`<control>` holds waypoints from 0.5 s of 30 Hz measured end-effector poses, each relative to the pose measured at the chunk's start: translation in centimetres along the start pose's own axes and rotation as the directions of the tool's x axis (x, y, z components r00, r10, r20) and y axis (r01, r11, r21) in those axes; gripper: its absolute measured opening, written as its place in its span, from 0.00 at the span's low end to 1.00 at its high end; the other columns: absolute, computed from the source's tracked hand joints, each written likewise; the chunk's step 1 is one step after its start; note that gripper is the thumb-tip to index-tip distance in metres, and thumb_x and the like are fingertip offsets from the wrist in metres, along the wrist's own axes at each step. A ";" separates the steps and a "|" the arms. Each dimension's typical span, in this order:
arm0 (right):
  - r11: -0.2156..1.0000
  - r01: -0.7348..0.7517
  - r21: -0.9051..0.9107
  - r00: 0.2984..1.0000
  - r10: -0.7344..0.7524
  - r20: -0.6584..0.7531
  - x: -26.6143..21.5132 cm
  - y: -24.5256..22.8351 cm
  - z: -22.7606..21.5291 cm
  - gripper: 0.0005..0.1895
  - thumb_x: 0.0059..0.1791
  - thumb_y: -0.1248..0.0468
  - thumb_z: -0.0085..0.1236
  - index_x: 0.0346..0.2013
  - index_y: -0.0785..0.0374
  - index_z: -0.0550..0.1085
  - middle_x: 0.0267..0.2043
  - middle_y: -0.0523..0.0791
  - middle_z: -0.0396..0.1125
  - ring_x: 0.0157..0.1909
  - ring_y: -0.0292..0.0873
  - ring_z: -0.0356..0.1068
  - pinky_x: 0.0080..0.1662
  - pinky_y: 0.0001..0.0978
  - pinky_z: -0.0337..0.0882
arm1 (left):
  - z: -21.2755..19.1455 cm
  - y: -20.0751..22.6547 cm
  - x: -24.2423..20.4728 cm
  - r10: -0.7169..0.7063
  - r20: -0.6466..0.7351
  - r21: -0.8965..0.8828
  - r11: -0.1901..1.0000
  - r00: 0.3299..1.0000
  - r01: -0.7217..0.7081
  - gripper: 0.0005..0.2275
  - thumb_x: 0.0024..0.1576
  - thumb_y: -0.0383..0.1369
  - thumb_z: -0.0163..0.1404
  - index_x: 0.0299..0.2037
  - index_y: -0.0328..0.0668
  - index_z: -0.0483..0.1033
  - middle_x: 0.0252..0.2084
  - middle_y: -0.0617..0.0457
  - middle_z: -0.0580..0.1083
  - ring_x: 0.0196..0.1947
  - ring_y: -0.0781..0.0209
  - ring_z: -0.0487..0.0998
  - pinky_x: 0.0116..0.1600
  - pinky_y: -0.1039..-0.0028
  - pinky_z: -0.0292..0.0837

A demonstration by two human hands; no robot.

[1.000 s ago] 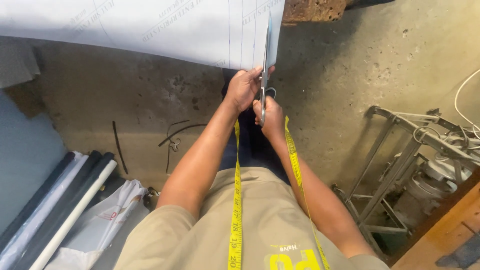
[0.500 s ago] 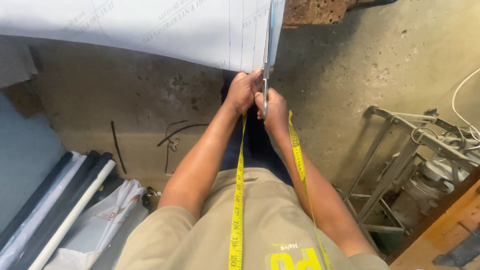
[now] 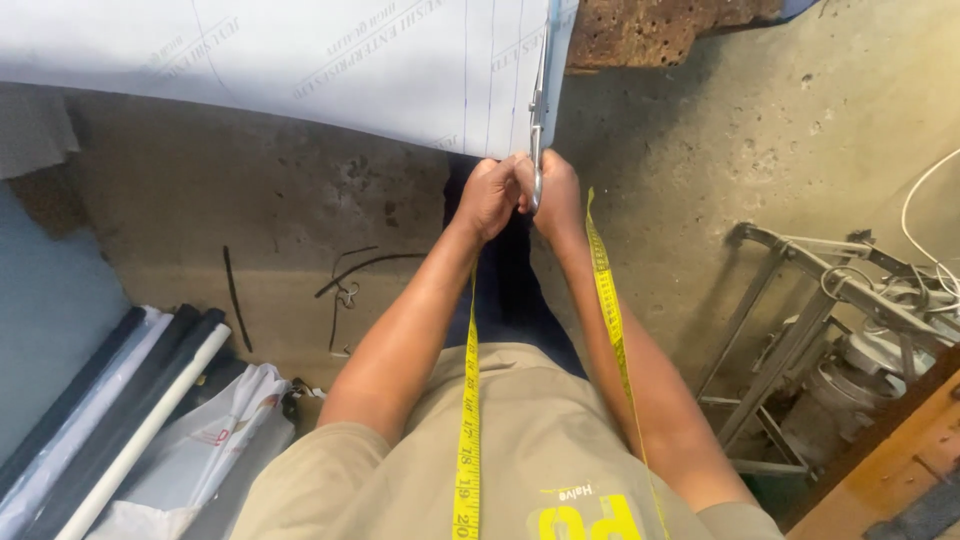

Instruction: The person uses large shears to cut a long sheet of white material laid out on a workbench. They hold the material steady with one hand while cutting along a marked line with the other, eventually separating a strip from the main sheet.

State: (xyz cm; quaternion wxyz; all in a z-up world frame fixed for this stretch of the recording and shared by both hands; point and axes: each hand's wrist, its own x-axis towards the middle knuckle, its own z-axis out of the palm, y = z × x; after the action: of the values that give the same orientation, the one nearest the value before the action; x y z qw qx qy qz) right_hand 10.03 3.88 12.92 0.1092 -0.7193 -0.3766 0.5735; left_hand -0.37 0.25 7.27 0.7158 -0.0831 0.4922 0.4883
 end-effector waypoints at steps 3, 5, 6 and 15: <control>1.000 -0.003 0.008 1.000 0.003 -0.015 -0.2 -0.4 0.2 0.17 0.47 0.48 0.61 0.23 0.56 0.75 0.13 0.43 0.68 0.18 0.39 0.74 0.28 0.29 0.73 | -0.2 -0.3 0.4 0.002 -0.005 0.039 0.999 1.000 -0.002 0.16 0.58 0.31 0.60 0.20 0.37 0.70 0.15 0.42 0.70 0.12 0.52 0.72 0.19 0.63 0.69; 1.000 -0.003 0.015 1.000 0.003 -0.028 -0.1 -0.6 0.5 0.16 0.47 0.49 0.62 0.23 0.57 0.75 0.13 0.44 0.67 0.18 0.39 0.74 0.28 0.29 0.72 | 0.7 0.6 -0.6 0.011 -0.003 0.042 0.999 1.000 -0.011 0.16 0.59 0.31 0.61 0.20 0.38 0.70 0.15 0.45 0.69 0.13 0.56 0.70 0.20 0.64 0.70; 1.000 -0.004 0.022 0.999 0.005 -0.041 -0.1 -0.7 0.6 0.16 0.46 0.51 0.62 0.23 0.57 0.75 0.13 0.44 0.67 0.17 0.39 0.73 0.27 0.29 0.71 | 1.2 1.0 -1.1 0.019 0.000 0.045 0.999 1.000 -0.019 0.17 0.59 0.30 0.61 0.20 0.38 0.69 0.16 0.48 0.68 0.14 0.60 0.69 0.21 0.66 0.71; 0.999 0.030 -0.021 0.999 -0.031 -0.041 4.8 -2.1 -0.5 0.16 0.45 0.48 0.58 0.23 0.57 0.74 0.15 0.45 0.68 0.21 0.39 0.75 0.29 0.30 0.73 | -0.1 -0.4 1.1 0.000 -0.018 0.019 1.000 1.000 0.000 0.05 0.56 0.24 0.62 0.30 0.31 0.79 0.28 0.48 0.75 0.32 0.57 0.78 0.56 0.61 0.79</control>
State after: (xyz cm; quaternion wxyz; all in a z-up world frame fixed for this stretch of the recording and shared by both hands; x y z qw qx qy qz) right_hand 9.90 8.74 10.75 0.1184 -0.7263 -0.3907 0.5530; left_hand -0.05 0.64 6.17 0.7119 -0.0809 0.5032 0.4830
